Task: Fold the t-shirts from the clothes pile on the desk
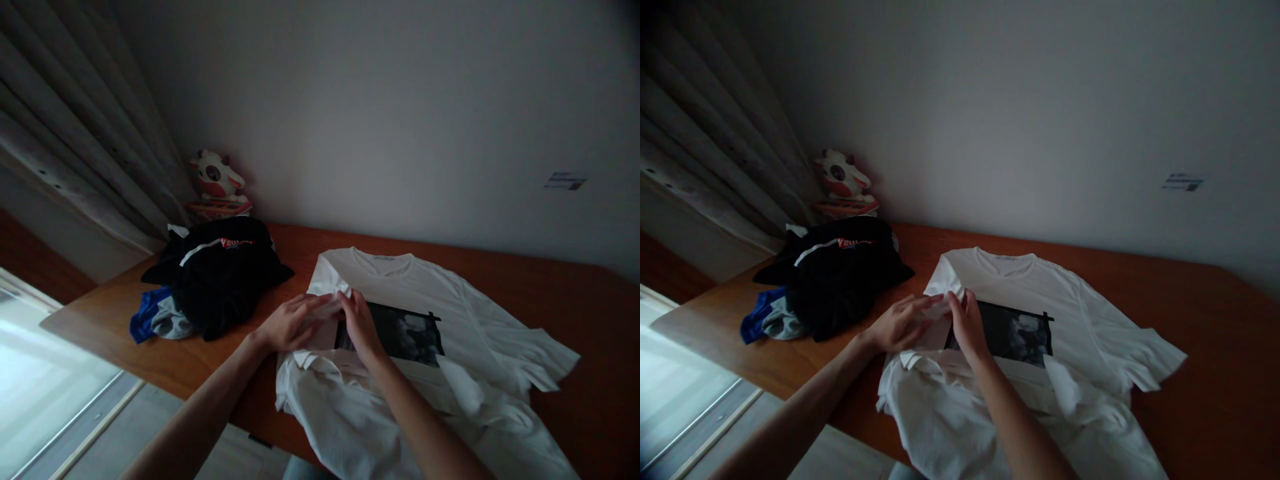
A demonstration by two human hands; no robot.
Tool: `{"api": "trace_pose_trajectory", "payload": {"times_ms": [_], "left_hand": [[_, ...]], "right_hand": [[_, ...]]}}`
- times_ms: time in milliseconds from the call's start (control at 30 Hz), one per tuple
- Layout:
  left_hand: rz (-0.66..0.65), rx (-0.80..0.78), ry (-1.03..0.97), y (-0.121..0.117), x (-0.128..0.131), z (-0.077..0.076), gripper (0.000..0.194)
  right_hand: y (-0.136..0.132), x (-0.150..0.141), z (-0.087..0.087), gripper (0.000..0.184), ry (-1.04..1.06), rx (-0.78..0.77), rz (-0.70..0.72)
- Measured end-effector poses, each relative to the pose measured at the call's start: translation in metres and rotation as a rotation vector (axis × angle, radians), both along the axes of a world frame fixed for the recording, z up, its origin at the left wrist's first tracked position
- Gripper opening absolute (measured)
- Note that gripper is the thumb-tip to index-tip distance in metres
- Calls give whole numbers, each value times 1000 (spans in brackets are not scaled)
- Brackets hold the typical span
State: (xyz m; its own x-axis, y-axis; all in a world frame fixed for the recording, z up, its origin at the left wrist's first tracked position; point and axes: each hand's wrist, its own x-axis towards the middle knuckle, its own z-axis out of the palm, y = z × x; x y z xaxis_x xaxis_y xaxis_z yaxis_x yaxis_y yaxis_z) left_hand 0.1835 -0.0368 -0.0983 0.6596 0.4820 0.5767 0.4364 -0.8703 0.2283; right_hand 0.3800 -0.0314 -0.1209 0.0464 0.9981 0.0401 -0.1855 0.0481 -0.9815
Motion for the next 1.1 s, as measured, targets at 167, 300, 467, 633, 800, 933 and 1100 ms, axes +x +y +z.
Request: {"api": "trace_pose_trajectory", "payload": {"times_ms": [167, 300, 467, 633, 800, 933, 1100], "left_hand": [[16, 32, 89, -5, 7, 6, 44], [116, -89, 228, -5, -10, 10, 42], [98, -210, 309, -5, -21, 15, 46], [82, -165, 287, -6, -15, 12, 20], [250, -63, 19, -6, -13, 6, 15], [407, -33, -153, -5, -15, 2, 14], [252, -57, -57, -7, -13, 6, 14]], "right_hand": [[9, 12, -1, 71, -38, -111, -22], [13, 23, -8, 53, -266, 27, -20], [15, 34, -8, 31, -545, 212, -100], [17, 37, -8, 36, -469, 223, -128], [19, 38, -7, 44, -233, 105, -118], [22, 40, -2, 49, -74, 79, -180], [24, 43, 3, 42, 54, 4, -149]]}}
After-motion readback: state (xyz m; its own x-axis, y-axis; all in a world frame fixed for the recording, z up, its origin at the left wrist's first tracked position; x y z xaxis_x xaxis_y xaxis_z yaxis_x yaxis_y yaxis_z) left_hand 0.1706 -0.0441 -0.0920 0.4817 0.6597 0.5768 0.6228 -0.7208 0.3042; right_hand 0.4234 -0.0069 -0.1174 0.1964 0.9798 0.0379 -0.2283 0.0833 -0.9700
